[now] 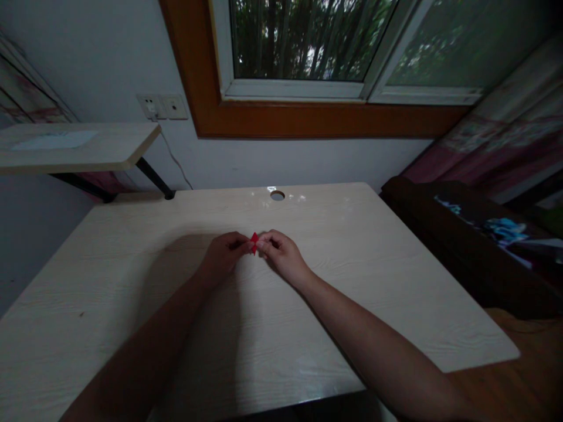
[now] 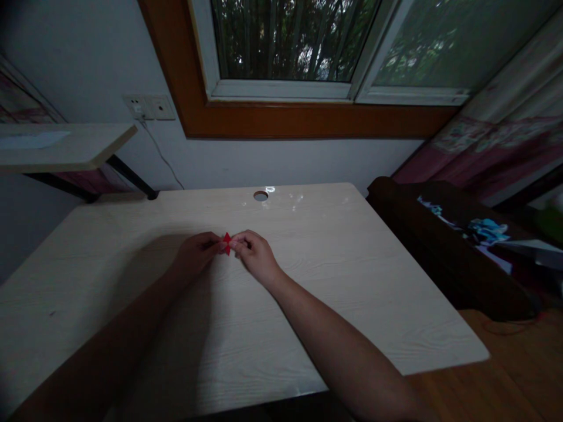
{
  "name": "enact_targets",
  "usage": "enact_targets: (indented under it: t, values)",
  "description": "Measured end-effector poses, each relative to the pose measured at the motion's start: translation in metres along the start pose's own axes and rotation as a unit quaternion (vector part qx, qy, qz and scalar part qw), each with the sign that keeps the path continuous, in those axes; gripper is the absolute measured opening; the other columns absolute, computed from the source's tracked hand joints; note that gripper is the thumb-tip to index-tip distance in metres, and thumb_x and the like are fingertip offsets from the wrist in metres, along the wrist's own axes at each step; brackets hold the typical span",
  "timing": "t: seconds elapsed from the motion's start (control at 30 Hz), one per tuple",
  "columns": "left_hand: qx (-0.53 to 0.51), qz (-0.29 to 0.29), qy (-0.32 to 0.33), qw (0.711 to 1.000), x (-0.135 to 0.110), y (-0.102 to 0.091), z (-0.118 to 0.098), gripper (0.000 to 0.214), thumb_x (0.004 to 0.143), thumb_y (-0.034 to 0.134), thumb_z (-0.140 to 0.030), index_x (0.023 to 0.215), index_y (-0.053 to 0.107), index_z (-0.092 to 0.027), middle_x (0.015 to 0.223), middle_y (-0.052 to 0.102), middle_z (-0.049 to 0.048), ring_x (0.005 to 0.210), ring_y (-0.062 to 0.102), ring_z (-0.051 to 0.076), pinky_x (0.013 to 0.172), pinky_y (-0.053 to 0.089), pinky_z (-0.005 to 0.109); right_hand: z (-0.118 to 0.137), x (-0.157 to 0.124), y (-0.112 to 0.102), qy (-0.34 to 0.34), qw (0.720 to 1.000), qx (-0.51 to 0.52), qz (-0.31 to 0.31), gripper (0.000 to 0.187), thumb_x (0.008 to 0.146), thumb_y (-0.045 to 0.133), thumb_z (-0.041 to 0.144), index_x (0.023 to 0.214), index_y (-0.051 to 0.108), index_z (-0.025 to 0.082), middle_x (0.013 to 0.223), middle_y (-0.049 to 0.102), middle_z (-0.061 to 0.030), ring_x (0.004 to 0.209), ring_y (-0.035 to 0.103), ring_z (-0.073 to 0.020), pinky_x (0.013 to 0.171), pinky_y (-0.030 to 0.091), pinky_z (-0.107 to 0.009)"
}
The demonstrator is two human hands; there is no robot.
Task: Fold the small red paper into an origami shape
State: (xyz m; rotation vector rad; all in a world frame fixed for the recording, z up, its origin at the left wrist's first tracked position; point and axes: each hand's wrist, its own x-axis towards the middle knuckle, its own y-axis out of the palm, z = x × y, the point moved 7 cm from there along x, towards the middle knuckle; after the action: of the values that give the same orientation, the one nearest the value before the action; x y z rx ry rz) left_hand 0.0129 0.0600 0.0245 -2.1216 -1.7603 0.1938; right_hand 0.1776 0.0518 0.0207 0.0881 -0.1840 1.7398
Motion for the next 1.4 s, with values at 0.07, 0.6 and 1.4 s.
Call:
enact_targets:
  t: [0.07,0.6,1.4]
  values:
    - [-0.013,-0.008,-0.004,1.0,0.0005,-0.0015,-0.0012,0.024,0.081,0.071,-0.043,0.079,0.073,-0.018,0.073,0.074,0.002,0.067,0.065,0.016,0.065,0.049,0.025,-0.0005,-0.0001,-0.0012,-0.003,1.0,-0.006,-0.007,0.025,0.087,0.066,0.044,0.083,0.069,0.019,0.069,0.061,-0.0009,0.063,0.054,-0.0141,0.062,0.043,-0.027]
    - [-0.035,0.011,-0.003,0.999,0.0016,0.0036,0.0019,0.025,0.08,0.073,-0.043,0.082,0.07,-0.018,0.077,0.074,0.0027,0.07,0.067,0.016,0.069,0.053,0.026,-0.0032,0.0004,-0.0049,-0.011,0.999,-0.03,-0.022,0.016,0.083,0.068,0.034,0.083,0.074,0.02,0.071,0.061,-0.0006,0.064,0.05,-0.0138,0.061,0.041,-0.026]
    - [-0.125,0.044,-0.016,0.991,-0.0019,0.0064,-0.0035,0.02,0.077,0.076,-0.035,0.073,0.071,-0.017,0.07,0.07,0.0011,0.068,0.063,0.014,0.068,0.049,0.025,0.0001,-0.0032,-0.0011,0.001,1.0,-0.006,-0.011,0.017,0.08,0.07,0.034,0.077,0.07,0.018,0.068,0.06,-0.0002,0.06,0.051,-0.0128,0.057,0.04,-0.026]
